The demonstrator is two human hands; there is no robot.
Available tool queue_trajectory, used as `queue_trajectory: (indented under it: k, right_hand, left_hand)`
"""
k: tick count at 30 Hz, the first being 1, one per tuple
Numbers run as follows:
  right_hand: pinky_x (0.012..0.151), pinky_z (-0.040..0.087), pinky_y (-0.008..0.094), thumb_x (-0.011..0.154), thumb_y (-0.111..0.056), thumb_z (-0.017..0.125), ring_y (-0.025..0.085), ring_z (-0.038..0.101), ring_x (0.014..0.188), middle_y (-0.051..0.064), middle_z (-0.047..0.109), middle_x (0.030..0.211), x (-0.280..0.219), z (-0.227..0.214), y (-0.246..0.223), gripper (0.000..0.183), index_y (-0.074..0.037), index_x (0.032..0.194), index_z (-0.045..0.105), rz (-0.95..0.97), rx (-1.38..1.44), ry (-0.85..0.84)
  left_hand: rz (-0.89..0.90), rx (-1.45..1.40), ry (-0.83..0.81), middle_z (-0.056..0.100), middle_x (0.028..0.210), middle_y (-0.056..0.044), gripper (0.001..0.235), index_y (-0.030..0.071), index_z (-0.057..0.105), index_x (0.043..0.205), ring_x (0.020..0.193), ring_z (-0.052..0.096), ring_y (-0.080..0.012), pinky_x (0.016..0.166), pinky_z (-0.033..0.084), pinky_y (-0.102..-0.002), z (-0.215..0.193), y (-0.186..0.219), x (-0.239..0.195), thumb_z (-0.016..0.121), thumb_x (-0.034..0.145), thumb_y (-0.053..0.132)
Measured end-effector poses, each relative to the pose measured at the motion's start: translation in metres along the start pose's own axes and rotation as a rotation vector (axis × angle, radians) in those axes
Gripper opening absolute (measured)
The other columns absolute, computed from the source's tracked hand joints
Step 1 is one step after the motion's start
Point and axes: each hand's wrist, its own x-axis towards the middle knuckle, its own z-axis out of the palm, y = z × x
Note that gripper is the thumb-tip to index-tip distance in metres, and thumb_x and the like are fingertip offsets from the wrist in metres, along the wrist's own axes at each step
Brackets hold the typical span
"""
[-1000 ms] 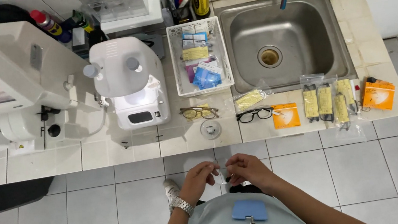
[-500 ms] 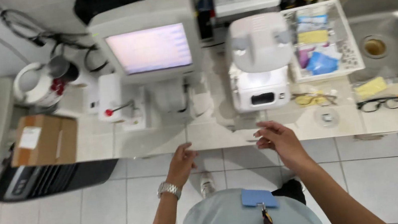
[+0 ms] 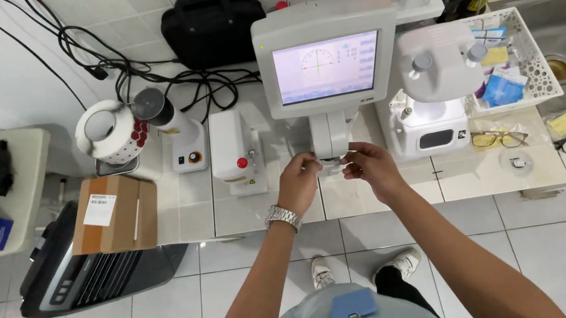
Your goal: Cleaning eyeglasses with a cloth and operating an automated lens edging machine to process lenses as part of a packaging workflow.
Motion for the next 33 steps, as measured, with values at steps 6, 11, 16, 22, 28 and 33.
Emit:
queue_trajectory:
  k: [6, 11, 16, 22, 28, 33]
  right_hand:
    - [0.073, 0.067, 0.041, 0.098, -0.006, 0.058, 0.027, 0.072, 0.074, 0.023, 0.069, 0.091, 0.033, 0.01, 0.027, 0.033, 0.013, 0.126, 0.062, -0.001, -0.06, 0.011]
    - [0.076, 0.066, 0.043, 0.098, -0.006, 0.058, 0.029, 0.071, 0.077, 0.026, 0.067, 0.095, 0.036, 0.011, 0.024, 0.035, 0.014, 0.127, 0.061, 0.011, -0.076, 0.012]
    - [0.075, 0.067, 0.044, 0.099, -0.007, 0.056, 0.03, 0.072, 0.077, 0.026, 0.067, 0.098, 0.021, 0.013, 0.012, 0.037, 0.014, 0.13, 0.06, 0.022, -0.056, 0.037]
    - [0.087, 0.062, 0.041, 0.099, -0.016, 0.06, 0.026, 0.07, 0.092, 0.022, 0.07, 0.104, -0.004, 0.015, -0.012, 0.047, 0.008, 0.14, 0.057, 0.003, -0.228, 0.068]
    - [0.102, 0.055, 0.046, 0.098, -0.024, 0.065, 0.034, 0.068, 0.113, 0.026, 0.07, 0.116, -0.015, 0.024, -0.019, 0.055, 0.002, 0.146, 0.055, 0.007, -0.272, 0.052]
    - [0.101, 0.055, 0.047, 0.098, -0.018, 0.063, 0.037, 0.069, 0.114, 0.027, 0.071, 0.113, -0.007, 0.021, -0.013, 0.051, 0.003, 0.144, 0.057, 0.006, -0.262, 0.035]
  left_hand:
    - [-0.091, -0.364, -0.04, 0.063, 0.086, -0.008, 0.032, -0.001, 0.067, 0.113, 0.063, 0.054, -0.0109, 0.062, 0.053, -0.029, 0.003, 0.012, -0.012, 0.06, 0.086, 0.013]
    - [-0.081, -0.337, -0.046, 0.066, 0.089, -0.009, 0.038, -0.001, 0.069, 0.119, 0.057, 0.054, -0.0108, 0.057, 0.051, -0.028, 0.001, -0.012, 0.001, 0.062, 0.085, 0.013]
    - [-0.101, -0.314, -0.063, 0.068, 0.092, -0.012, 0.04, -0.001, 0.068, 0.126, 0.06, 0.054, -0.0109, 0.057, 0.049, -0.027, -0.008, 0.002, -0.013, 0.057, 0.09, 0.014]
    - [-0.153, -0.167, 0.11, 0.062, 0.071, -0.005, 0.032, 0.011, 0.074, 0.088, 0.059, 0.053, -0.0116, 0.056, 0.043, -0.027, -0.009, -0.041, 0.019, 0.056, 0.099, 0.035]
    - [-0.164, -0.275, 0.051, 0.055, 0.129, -0.013, 0.063, 0.004, 0.035, 0.154, 0.114, 0.06, -0.0194, 0.103, 0.055, -0.035, -0.003, -0.023, 0.012, 0.057, 0.095, 0.002]
    - [-0.17, -0.359, 0.072, 0.065, 0.129, -0.016, 0.039, 0.003, 0.062, 0.133, 0.127, 0.059, -0.0266, 0.11, 0.047, -0.04, 0.0, -0.012, 0.012, 0.057, 0.1, 0.022]
